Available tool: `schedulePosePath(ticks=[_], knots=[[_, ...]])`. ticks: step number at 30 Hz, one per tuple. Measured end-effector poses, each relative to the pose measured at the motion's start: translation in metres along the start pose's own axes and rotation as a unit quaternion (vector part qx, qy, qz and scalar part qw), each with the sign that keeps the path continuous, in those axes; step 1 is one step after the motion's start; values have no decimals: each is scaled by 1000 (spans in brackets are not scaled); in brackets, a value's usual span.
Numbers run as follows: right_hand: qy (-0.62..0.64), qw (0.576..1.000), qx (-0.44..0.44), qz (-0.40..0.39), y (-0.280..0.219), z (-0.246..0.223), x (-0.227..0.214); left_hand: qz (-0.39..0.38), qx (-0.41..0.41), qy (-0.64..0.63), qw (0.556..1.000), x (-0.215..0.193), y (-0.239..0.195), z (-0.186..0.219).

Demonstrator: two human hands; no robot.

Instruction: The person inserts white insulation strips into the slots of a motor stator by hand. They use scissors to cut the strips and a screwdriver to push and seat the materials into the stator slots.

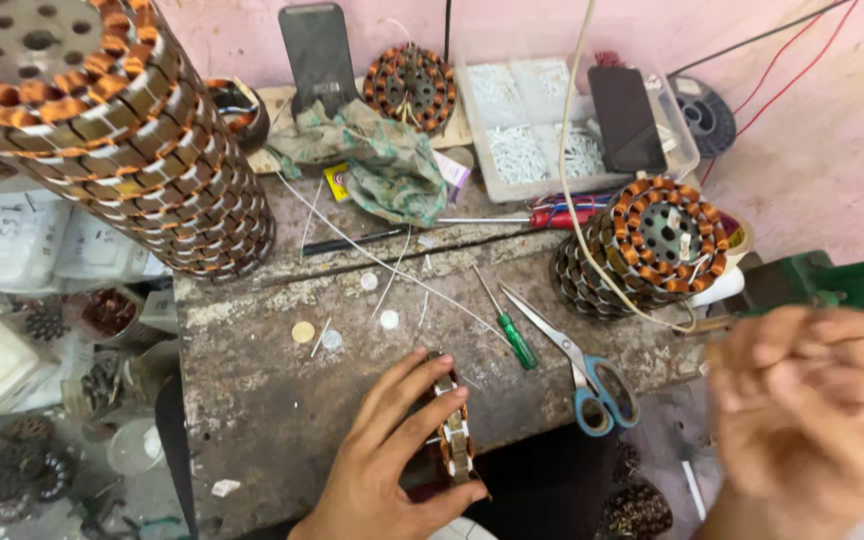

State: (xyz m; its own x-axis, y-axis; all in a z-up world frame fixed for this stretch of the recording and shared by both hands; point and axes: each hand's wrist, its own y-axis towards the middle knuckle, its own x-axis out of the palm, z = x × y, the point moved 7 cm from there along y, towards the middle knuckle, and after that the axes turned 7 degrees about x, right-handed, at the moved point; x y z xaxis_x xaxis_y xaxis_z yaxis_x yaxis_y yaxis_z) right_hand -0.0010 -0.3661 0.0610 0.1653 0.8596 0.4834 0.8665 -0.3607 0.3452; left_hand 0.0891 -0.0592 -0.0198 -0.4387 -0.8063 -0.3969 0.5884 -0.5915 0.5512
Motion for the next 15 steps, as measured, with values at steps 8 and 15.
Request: schedulePosePath(ticks=[8, 15], knots=[[-740, 622, -193, -170, 250, 4, 102, 61, 9, -89, 994, 24, -22, -43], [-821, 458, 80, -331, 371, 195, 47, 31, 4, -3, 1000, 35, -25, -55]])
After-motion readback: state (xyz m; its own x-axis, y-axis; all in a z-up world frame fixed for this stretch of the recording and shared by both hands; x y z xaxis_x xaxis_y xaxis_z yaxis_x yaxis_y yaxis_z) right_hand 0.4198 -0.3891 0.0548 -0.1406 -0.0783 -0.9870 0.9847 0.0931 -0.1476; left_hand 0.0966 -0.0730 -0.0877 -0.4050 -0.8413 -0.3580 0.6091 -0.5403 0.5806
